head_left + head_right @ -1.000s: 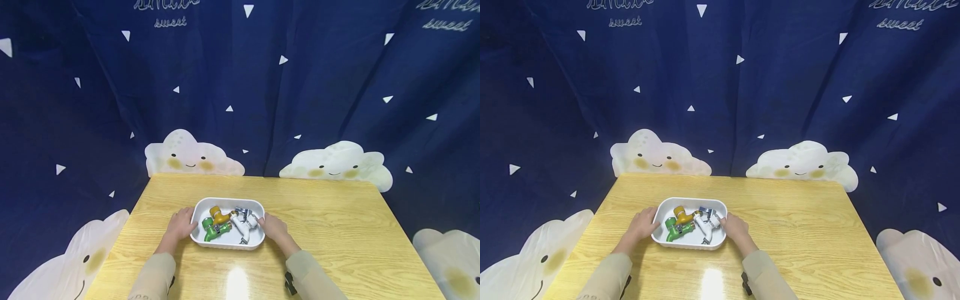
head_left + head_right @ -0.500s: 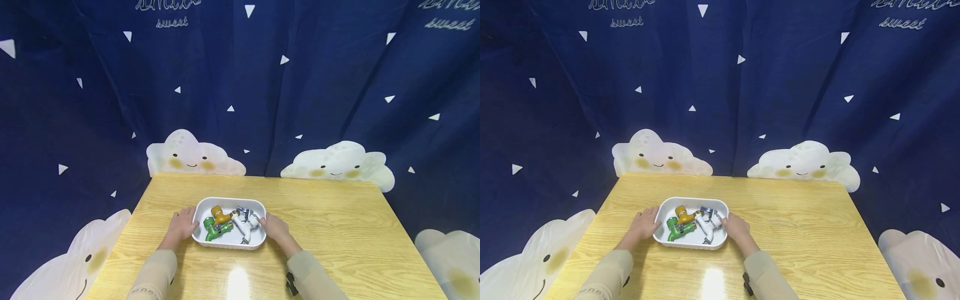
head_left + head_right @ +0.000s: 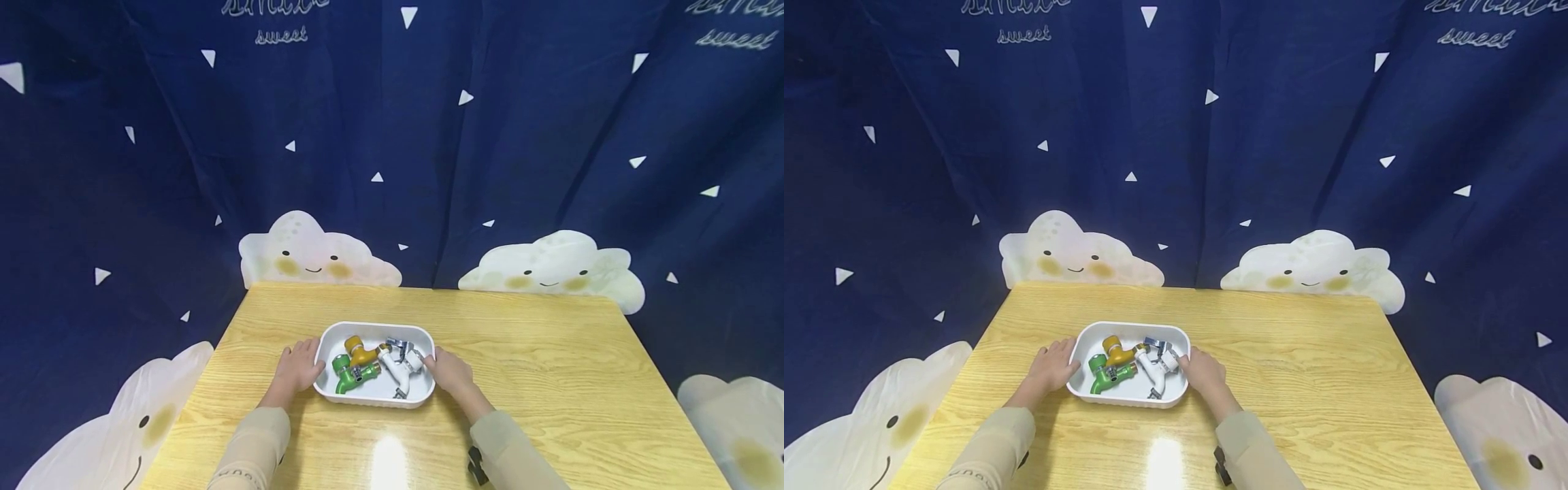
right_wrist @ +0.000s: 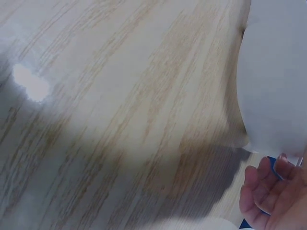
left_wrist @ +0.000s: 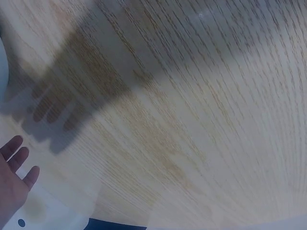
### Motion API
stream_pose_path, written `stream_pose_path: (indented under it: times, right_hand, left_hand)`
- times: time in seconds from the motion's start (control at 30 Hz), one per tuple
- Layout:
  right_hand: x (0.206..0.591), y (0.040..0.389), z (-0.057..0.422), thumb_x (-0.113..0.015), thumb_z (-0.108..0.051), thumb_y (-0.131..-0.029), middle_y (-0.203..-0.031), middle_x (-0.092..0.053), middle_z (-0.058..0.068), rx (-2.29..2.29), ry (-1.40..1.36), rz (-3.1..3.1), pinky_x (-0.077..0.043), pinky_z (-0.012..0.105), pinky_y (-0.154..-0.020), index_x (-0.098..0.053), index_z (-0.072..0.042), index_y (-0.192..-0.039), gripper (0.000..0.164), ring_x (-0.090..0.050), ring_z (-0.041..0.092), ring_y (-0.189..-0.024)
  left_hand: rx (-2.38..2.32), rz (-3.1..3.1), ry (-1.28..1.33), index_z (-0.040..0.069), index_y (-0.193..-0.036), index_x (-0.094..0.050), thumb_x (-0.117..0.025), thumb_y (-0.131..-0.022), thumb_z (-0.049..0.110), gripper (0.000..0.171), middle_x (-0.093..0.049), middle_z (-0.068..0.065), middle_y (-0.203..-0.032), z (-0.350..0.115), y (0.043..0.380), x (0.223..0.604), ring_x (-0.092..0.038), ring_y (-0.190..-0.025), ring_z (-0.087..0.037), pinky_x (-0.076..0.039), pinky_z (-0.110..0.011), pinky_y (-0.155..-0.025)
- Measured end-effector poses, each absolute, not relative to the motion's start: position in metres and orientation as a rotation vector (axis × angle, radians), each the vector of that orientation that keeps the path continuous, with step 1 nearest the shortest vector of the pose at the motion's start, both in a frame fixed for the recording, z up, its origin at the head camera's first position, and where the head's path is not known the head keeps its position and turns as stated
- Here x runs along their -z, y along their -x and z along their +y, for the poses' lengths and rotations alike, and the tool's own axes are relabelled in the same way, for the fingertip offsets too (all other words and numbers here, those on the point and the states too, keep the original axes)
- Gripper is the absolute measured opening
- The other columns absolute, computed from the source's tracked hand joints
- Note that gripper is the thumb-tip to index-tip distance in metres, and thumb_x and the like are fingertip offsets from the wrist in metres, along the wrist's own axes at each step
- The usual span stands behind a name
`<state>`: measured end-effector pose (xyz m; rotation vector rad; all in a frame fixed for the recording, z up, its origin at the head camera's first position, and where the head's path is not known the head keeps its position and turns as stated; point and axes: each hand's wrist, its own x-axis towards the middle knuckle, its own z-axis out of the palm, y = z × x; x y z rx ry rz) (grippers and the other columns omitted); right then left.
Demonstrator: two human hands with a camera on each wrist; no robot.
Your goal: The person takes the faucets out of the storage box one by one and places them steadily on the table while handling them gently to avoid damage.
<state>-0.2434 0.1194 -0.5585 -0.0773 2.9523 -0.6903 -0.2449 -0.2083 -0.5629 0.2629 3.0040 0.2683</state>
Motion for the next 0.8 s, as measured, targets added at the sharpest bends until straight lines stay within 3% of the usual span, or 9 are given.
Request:
stream_pose_path:
  times: [0.27, 0.4, 0.53, 0.67, 0.8]
  right_hand:
    - [0.562, 0.24, 0.12, -0.047, -0.035, -0.086, -0.065, -0.05, 0.003, 0.754, 0.03, 2.997, -0.036, 0.033, -0.049, -0.047, -0.013, -0.078, 0.023, -0.047, 0.019, -0.057]
    - [0.56, 0.239, 0.12, -0.05, -0.034, -0.085, -0.061, -0.046, 0.0, 0.801, 0.006, 2.994, -0.033, 0.03, -0.047, -0.046, -0.014, -0.078, 0.022, -0.045, 0.017, -0.055]
    - [0.556, 0.24, 0.119, -0.052, -0.032, -0.085, -0.073, -0.055, 0.004, 0.815, -0.011, 2.973, -0.04, 0.033, -0.05, -0.052, -0.008, -0.096, 0.026, -0.051, 0.019, -0.062]
    - [0.549, 0.24, 0.118, -0.055, -0.032, -0.085, -0.099, -0.058, 0.015, 0.836, -0.025, 2.969, -0.049, 0.042, -0.062, -0.049, -0.003, -0.12, 0.046, -0.058, 0.028, -0.081]
    - [0.541, 0.24, 0.116, -0.06, -0.036, -0.082, -0.113, -0.053, 0.02, 0.874, -0.003, 3.011, -0.049, 0.047, -0.072, -0.045, -0.002, -0.127, 0.058, -0.056, 0.035, -0.095]
  left_hand:
    - [-0.277, 3.0, -0.243, 0.002, -0.138, -0.033, -0.041, -0.088, 0.036, 0.061, -0.044, -0.017, -0.134, -0.208, 0.244, 0.563, -0.04, -0.121, -0.035, -0.031, -0.056, -0.096]
    - [-0.274, 3.002, -0.24, 0.002, -0.138, -0.033, -0.04, -0.088, 0.037, 0.061, -0.045, -0.018, -0.133, -0.208, 0.245, 0.563, -0.04, -0.121, -0.035, -0.03, -0.057, -0.096]
    - [-0.273, 2.997, -0.232, 0.002, -0.138, -0.033, -0.04, -0.088, 0.037, 0.061, -0.044, -0.018, -0.133, -0.208, 0.245, 0.563, -0.04, -0.121, -0.036, -0.029, -0.059, -0.097]
    - [-0.274, 2.988, -0.226, 0.002, -0.139, -0.033, -0.04, -0.089, 0.037, 0.061, -0.044, -0.018, -0.134, -0.207, 0.245, 0.562, -0.039, -0.122, -0.036, -0.027, -0.059, -0.098]
    - [-0.268, 2.979, -0.221, 0.002, -0.139, -0.033, -0.04, -0.089, 0.036, 0.061, -0.044, -0.019, -0.134, -0.206, 0.244, 0.56, -0.038, -0.122, -0.037, -0.027, -0.059, -0.098]
